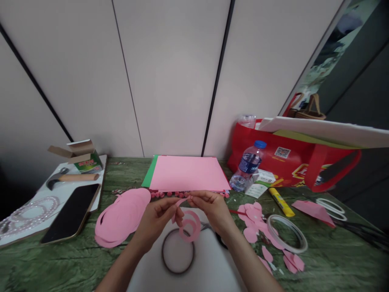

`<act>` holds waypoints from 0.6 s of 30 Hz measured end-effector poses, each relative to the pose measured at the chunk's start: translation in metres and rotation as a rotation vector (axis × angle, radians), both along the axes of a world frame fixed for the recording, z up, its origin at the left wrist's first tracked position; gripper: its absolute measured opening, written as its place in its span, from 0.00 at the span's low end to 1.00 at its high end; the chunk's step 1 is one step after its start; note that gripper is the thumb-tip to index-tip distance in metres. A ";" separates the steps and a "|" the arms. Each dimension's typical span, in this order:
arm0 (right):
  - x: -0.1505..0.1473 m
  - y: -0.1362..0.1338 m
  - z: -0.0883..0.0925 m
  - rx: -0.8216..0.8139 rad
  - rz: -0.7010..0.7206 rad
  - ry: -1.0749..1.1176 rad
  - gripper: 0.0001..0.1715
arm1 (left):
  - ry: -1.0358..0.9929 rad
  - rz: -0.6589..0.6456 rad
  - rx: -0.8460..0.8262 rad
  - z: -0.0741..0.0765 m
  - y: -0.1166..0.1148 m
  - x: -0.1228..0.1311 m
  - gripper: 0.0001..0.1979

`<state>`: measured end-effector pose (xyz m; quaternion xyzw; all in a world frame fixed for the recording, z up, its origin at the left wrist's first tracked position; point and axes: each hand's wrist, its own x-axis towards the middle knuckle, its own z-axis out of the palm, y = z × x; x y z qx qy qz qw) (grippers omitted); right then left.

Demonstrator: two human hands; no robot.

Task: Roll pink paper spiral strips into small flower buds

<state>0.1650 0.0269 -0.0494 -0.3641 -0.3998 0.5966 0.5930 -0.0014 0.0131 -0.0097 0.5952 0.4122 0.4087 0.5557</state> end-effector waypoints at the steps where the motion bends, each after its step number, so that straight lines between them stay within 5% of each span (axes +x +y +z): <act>1: 0.000 0.000 0.000 -0.007 -0.001 0.003 0.12 | 0.002 -0.005 0.003 0.000 0.000 0.000 0.09; 18: 0.001 0.003 -0.002 -0.001 -0.072 -0.034 0.10 | 0.002 0.000 0.008 -0.001 0.001 0.000 0.10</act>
